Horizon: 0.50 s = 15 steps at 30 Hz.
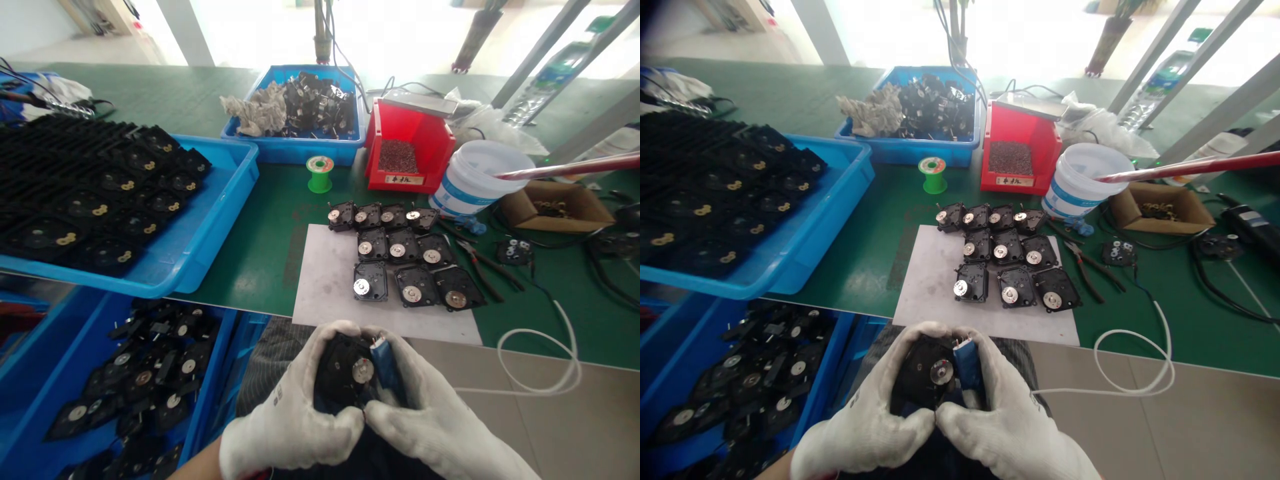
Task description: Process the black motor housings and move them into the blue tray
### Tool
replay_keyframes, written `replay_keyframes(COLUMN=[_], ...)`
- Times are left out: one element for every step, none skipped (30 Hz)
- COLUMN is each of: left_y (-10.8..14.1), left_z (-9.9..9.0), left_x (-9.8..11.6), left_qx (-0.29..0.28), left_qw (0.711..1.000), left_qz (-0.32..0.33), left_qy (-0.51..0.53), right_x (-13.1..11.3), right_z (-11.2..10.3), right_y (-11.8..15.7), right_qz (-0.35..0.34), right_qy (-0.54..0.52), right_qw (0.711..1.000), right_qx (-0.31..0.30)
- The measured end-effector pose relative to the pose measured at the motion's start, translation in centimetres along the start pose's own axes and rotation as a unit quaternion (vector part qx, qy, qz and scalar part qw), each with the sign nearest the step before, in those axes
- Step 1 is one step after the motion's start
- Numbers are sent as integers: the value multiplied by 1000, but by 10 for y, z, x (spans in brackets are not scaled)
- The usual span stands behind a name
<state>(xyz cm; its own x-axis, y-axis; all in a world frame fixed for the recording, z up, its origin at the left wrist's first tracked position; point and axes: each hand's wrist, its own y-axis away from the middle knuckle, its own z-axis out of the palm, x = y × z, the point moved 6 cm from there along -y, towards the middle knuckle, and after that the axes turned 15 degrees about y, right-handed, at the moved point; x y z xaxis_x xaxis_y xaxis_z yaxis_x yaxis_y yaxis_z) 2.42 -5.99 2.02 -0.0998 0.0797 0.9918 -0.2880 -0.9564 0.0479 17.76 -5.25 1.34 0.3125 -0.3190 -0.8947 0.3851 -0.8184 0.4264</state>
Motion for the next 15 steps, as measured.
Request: replay_keyframes(left_y=[0,0,1,1,1,0,0,0,0,0,1,2,3,4,4], left_z=[0,0,0,0,0,0,-1,-1,-2,-3,-5,-6,-8,-9,-9], left_x=[0,-1,-1,-2,-3,-3,-4,-6,-8,-11,-14,-18,-21,-24,-25], left_qx=[0,1,2,2,3,1,0,-1,-1,0,3,8,14,18,20], left_qw=[1000,1000,1000,1000,1000,1000,1000,999,999,998,997,996,994,993,992], left_qz=[0,0,-2,-4,-6,-9,-13,-18,-26,-38,-53,-70,-87,-103,-118], left_qy=[0,0,-1,-3,-6,-12,-20,-29,-39,-47,-53,-58,-59,-57,-49], right_x=[-1,-1,-1,0,1,3,6,9,13,16,20,23,25,26,25], right_z=[0,-1,-2,-3,-4,-4,-3,-3,-3,-3,-3,-2,-2,-1,0], right_y=[-1,-1,-1,-1,-1,-1,-1,-2,-3,-3,-4,-4,-4,-5,-5], right_qz=[-3,-6,-6,-6,-4,-2,1,2,3,4,7,11,16,20,24], right_qy=[2,6,12,18,26,36,45,53,62,71,81,89,95,98,95], right_qw=[1000,1000,1000,1000,1000,999,999,998,998,997,996,995,994,994,995], right_qx=[-6,-5,-1,5,9,10,10,15,23,34,44,50,50,44,35])
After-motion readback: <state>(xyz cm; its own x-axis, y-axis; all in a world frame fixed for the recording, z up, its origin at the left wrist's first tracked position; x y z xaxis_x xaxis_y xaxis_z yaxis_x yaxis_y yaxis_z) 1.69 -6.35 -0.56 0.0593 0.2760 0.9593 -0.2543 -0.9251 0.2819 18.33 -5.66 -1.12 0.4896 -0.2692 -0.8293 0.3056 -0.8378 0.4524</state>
